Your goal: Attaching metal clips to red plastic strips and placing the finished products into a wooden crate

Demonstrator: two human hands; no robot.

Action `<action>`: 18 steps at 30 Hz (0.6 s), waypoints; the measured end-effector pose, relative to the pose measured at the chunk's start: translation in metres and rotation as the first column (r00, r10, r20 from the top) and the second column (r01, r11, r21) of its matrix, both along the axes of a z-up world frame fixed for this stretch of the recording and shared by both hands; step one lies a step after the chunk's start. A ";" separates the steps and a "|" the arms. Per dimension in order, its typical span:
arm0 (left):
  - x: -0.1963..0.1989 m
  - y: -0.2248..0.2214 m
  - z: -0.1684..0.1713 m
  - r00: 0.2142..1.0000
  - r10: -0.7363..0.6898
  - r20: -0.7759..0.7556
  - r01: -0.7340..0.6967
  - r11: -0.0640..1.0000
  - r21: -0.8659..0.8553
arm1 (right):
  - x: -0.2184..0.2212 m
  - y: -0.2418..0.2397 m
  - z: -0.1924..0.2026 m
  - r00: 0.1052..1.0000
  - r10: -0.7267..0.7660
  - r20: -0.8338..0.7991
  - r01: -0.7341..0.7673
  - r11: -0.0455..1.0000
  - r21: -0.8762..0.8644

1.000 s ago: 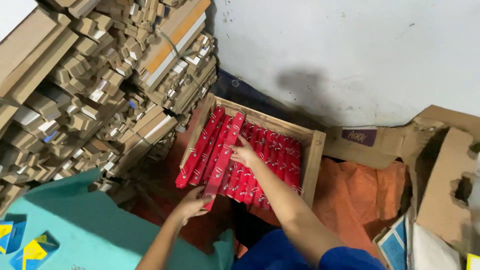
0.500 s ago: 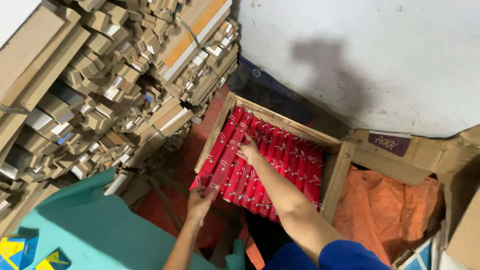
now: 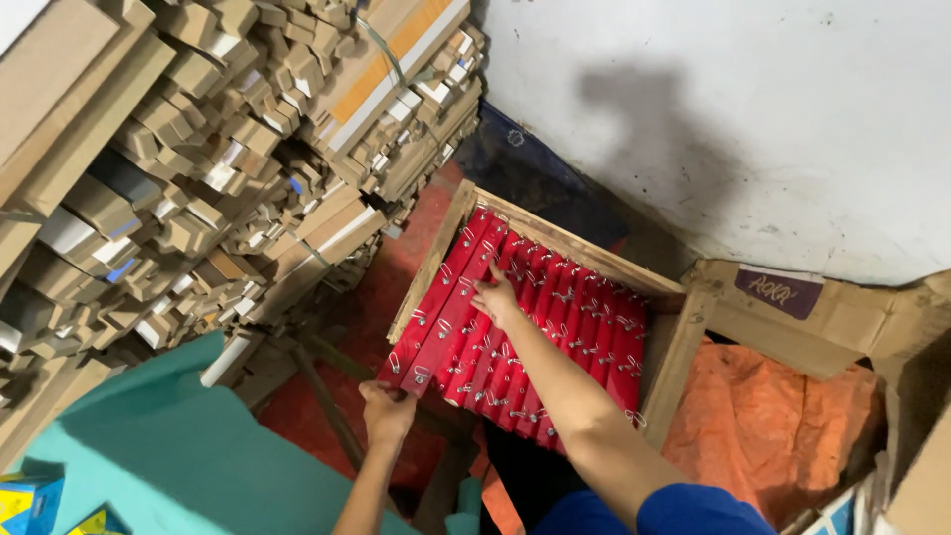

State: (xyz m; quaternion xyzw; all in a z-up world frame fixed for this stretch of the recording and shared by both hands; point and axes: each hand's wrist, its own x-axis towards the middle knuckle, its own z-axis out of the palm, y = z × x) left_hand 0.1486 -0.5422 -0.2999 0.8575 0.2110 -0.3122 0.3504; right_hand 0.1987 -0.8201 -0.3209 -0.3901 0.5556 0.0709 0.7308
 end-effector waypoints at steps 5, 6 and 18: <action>-0.003 0.002 0.001 0.996 0.045 -0.077 -0.045 0.999 -0.006 | -0.001 -0.001 -0.044 1.000 0.002 -0.012 -0.002 1.000 0.006; -0.003 0.002 -0.001 0.994 0.059 -0.097 -0.059 0.998 -0.002 | 0.000 -0.001 -0.048 1.000 0.014 -0.020 -0.014 1.000 0.016; -0.001 -0.009 0.012 0.963 0.244 -0.113 -0.263 0.942 -0.207 | -0.010 -0.006 -0.150 0.982 0.171 0.077 -0.158 0.976 -0.146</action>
